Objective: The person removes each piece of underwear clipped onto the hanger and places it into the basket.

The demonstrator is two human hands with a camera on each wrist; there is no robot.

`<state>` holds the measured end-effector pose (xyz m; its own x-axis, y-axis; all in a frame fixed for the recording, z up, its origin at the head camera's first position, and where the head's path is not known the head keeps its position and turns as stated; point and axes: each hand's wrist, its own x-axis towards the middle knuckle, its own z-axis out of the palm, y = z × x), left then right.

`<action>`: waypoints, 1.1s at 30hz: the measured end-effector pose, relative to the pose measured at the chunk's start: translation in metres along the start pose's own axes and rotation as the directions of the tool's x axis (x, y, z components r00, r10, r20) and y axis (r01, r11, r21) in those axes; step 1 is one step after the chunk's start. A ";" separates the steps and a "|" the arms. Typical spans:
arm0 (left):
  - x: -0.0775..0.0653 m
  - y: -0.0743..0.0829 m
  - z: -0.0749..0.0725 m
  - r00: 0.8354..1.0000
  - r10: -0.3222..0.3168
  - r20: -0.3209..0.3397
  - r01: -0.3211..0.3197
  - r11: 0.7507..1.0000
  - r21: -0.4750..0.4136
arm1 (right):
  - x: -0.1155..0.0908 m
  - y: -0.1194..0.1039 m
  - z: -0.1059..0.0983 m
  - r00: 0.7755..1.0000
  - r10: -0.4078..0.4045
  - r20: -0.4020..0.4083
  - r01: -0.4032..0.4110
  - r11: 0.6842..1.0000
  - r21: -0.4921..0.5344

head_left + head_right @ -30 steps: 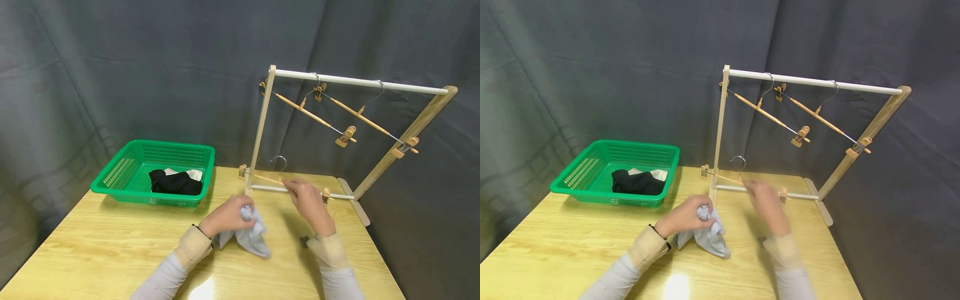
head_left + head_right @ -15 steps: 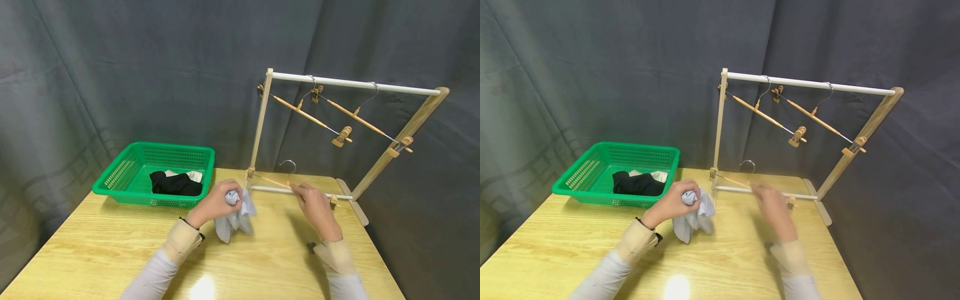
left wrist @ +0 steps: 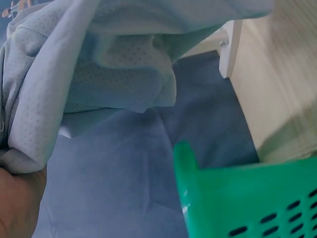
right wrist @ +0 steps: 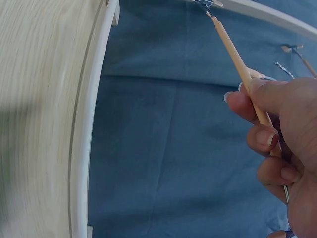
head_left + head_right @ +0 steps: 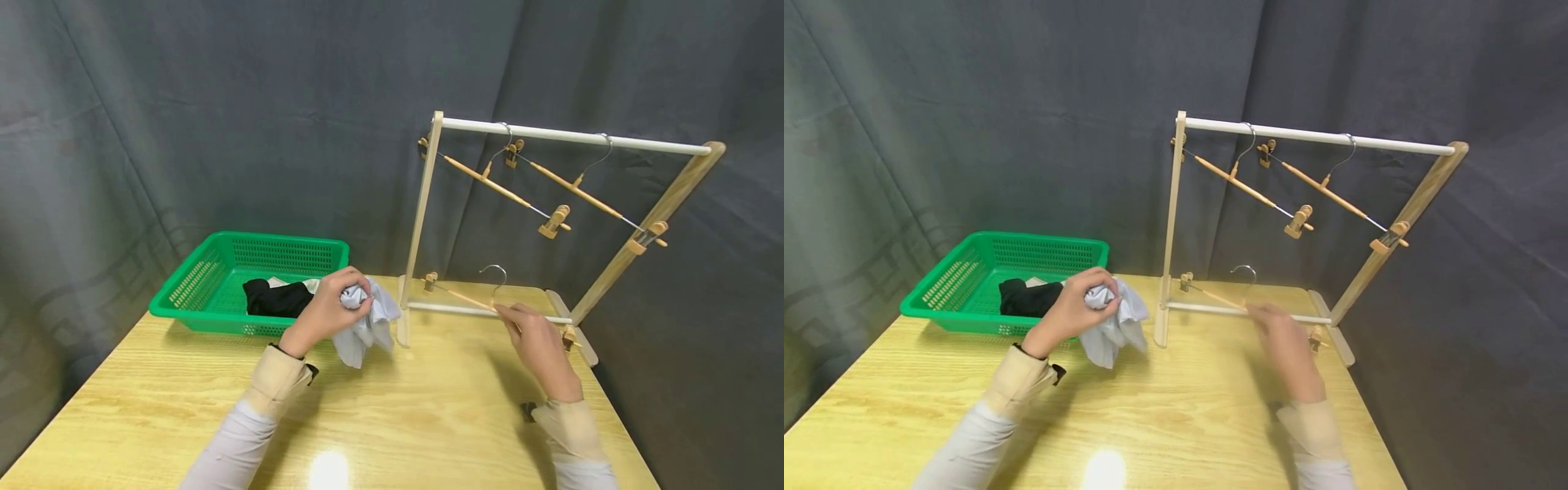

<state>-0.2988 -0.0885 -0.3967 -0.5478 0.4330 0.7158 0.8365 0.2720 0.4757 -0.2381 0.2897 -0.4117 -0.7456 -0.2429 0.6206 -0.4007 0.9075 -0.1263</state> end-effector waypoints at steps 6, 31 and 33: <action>0.003 0.000 -0.016 0.999 -0.020 -0.026 0.021 0.999 0.036 | -0.010 0.012 -0.007 1.000 0.019 -0.011 -0.019 1.000 -0.023; 0.020 -0.022 -0.100 0.982 0.003 -0.188 0.048 0.962 0.269 | -0.032 0.071 -0.068 0.981 0.188 -0.036 -0.191 0.970 -0.151; 0.019 -0.025 -0.106 0.979 0.016 -0.201 0.044 0.956 0.290 | -0.032 0.074 -0.073 0.976 0.215 -0.036 -0.218 0.961 -0.171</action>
<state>-0.3316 -0.1786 -0.3407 -0.5258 0.2553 0.8114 0.7787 0.5285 0.3383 -0.2052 0.3901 -0.3842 -0.7947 -0.0293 0.6063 -0.1313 0.9835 -0.1246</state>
